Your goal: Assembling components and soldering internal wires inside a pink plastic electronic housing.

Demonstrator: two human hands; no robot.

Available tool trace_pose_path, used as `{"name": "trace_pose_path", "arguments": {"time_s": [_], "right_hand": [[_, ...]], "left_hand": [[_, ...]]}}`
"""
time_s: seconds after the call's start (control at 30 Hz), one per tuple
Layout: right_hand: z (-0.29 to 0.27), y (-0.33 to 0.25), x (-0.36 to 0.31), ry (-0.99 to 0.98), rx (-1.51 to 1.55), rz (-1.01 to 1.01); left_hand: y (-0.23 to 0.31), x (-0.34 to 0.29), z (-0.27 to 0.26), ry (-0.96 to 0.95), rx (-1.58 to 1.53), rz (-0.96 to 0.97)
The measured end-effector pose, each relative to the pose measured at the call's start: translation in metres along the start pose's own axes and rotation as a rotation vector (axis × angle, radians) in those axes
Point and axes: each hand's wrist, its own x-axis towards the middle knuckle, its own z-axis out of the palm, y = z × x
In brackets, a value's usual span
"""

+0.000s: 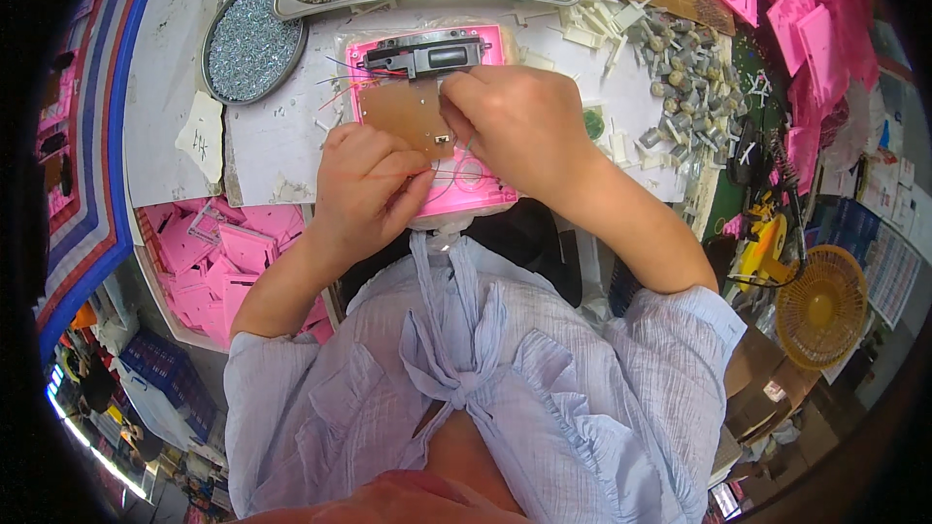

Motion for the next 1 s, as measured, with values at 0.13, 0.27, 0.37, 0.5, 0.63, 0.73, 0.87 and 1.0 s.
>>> {"name": "trace_pose_path", "arguments": {"time_s": [0.13, 0.27, 0.37, 0.5, 0.63, 0.73, 0.87, 1.0], "right_hand": [[-0.015, -0.006, 0.019, -0.226, -0.114, 0.035], [-0.013, -0.001, 0.025, -0.302, -0.148, 0.036], [-0.014, -0.004, 0.025, -0.315, -0.144, 0.065], [-0.006, -0.007, 0.018, -0.211, -0.074, 0.109], [0.0, -0.007, 0.012, -0.131, -0.051, 0.1], [0.005, -0.005, 0.009, -0.1, -0.07, 0.088], [0.007, -0.002, 0.003, -0.096, -0.096, 0.117], [0.011, 0.0, 0.002, 0.02, -0.01, 0.072]], "left_hand": [[-0.002, -0.001, 0.002, 0.009, -0.004, 0.003], [-0.002, -0.002, 0.002, 0.029, 0.008, 0.011], [-0.002, -0.001, 0.001, 0.042, -0.001, 0.017], [-0.001, -0.002, 0.0, 0.054, 0.015, 0.017], [-0.002, -0.002, 0.002, 0.058, 0.019, 0.01], [-0.002, -0.003, 0.002, 0.051, 0.025, 0.005], [-0.003, -0.003, 0.004, 0.071, 0.025, 0.014], [-0.003, -0.003, 0.004, 0.064, 0.026, 0.008]]}}
